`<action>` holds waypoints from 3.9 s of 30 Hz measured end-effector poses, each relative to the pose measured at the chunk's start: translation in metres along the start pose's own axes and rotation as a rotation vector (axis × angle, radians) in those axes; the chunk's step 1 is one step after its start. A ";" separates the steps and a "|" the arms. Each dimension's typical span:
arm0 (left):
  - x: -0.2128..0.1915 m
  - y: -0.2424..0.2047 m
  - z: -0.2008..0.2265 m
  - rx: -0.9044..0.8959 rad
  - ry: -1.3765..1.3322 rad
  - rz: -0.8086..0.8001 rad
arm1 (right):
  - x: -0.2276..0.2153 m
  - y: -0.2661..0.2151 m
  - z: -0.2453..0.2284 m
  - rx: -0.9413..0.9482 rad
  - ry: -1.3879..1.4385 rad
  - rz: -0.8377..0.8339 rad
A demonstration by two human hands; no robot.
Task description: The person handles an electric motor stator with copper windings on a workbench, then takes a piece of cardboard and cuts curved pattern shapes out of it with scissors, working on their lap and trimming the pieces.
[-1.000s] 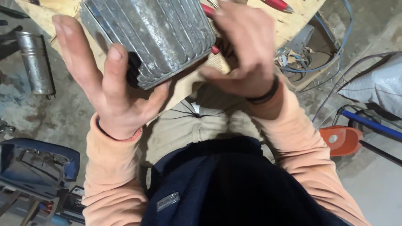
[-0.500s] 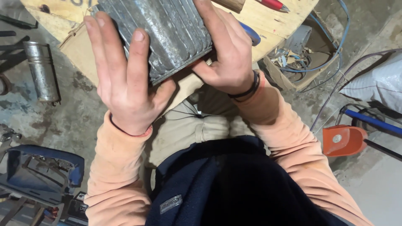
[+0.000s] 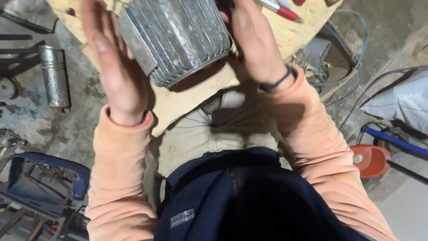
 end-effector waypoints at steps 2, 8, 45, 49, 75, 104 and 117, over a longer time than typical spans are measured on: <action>-0.005 0.003 -0.017 -0.020 0.017 0.053 | 0.000 0.024 0.006 0.014 -0.037 -0.045; 0.024 0.002 -0.001 -0.062 -0.121 0.108 | 0.030 0.049 -0.020 0.049 -0.097 -0.184; -0.032 -0.039 -0.013 0.247 -0.152 0.155 | 0.077 0.006 0.013 -0.323 0.259 0.143; -0.031 -0.039 -0.010 0.275 -0.140 0.116 | 0.074 0.005 0.011 -0.260 0.195 0.128; -0.075 -0.124 -0.090 -0.609 -0.077 0.137 | 0.047 -0.044 -0.023 -0.272 -1.115 -0.227; -0.179 -0.042 -0.104 -0.401 -0.086 0.415 | -0.008 -0.016 -0.016 -0.106 -1.405 0.195; -0.168 0.009 -0.108 -0.319 -0.115 0.341 | -0.010 -0.020 -0.014 -0.122 -1.374 0.195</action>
Point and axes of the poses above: each hand's wrist, its own y-axis towards the middle knuckle, its own x-axis out of the palm, z = x × y, the point moved 8 cm from there along y, towards the middle knuckle, and after that the axes turned 1 degree about -y, right-handed, at the moved point
